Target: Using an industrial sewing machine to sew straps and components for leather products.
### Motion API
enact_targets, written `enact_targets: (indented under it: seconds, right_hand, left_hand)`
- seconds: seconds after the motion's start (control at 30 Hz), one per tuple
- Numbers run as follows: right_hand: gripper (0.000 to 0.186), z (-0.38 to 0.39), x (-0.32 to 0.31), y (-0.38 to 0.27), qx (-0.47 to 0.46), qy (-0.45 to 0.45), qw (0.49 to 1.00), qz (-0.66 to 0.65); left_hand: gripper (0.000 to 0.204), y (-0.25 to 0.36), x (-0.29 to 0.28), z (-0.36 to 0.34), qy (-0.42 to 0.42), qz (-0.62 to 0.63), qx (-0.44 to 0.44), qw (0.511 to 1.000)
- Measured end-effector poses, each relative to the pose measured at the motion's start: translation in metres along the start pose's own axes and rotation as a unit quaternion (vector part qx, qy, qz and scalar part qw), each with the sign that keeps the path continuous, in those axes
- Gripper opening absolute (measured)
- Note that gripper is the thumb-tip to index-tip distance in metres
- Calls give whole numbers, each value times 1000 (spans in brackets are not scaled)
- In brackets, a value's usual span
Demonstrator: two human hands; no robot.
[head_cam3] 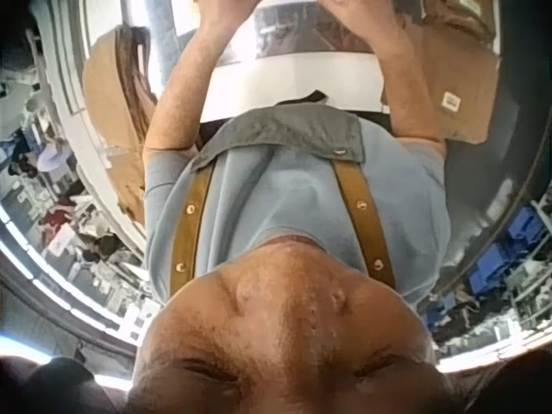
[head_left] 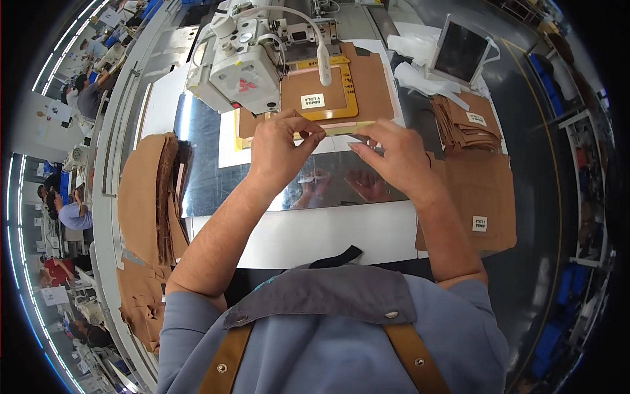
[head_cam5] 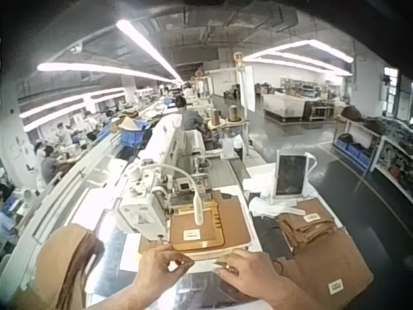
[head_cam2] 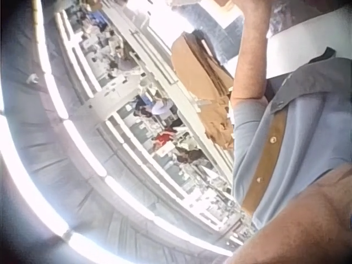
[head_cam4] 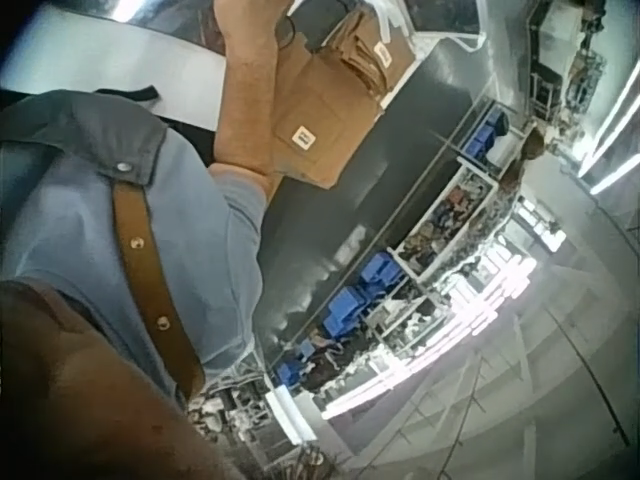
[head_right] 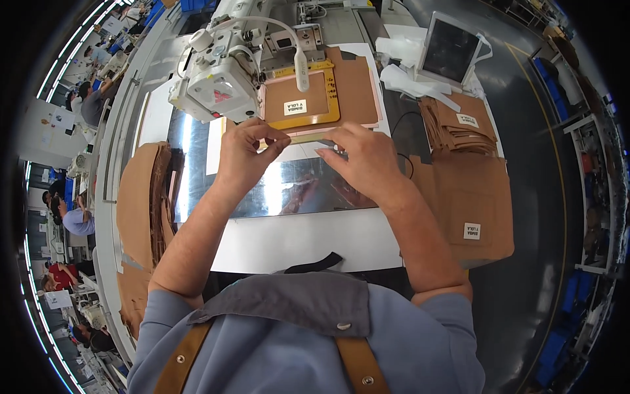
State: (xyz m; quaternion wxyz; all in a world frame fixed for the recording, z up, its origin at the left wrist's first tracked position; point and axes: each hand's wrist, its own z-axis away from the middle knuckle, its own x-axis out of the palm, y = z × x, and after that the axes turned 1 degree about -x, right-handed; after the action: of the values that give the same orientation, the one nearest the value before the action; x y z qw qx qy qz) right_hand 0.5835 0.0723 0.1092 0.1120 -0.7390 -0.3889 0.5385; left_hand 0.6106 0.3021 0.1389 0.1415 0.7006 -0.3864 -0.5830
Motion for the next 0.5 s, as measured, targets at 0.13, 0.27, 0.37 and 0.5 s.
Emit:
enact_targets:
  seconds: [0.13, 0.27, 0.37, 0.5]
  right_hand:
    - [25, -4, 4, -5, -16, 3, 1000, 12]
    - [25, -6, 15, -13, -41, 2, 999, 26]
    - [25, -9, 24, -14, -38, -6, 998, 49]
    - [24, -7, 28, -7, -34, -21, 997, 71]
  left_hand:
    - [10, 2, -2, 5, -6, -14, 10, 1000]
    - [10, 8, 1, 9, -17, -7, 10, 1000]
    - [10, 8, 5, 11, -22, -9, 7, 1000]
    - [9, 7, 3, 8, -29, -6, -10, 1000]
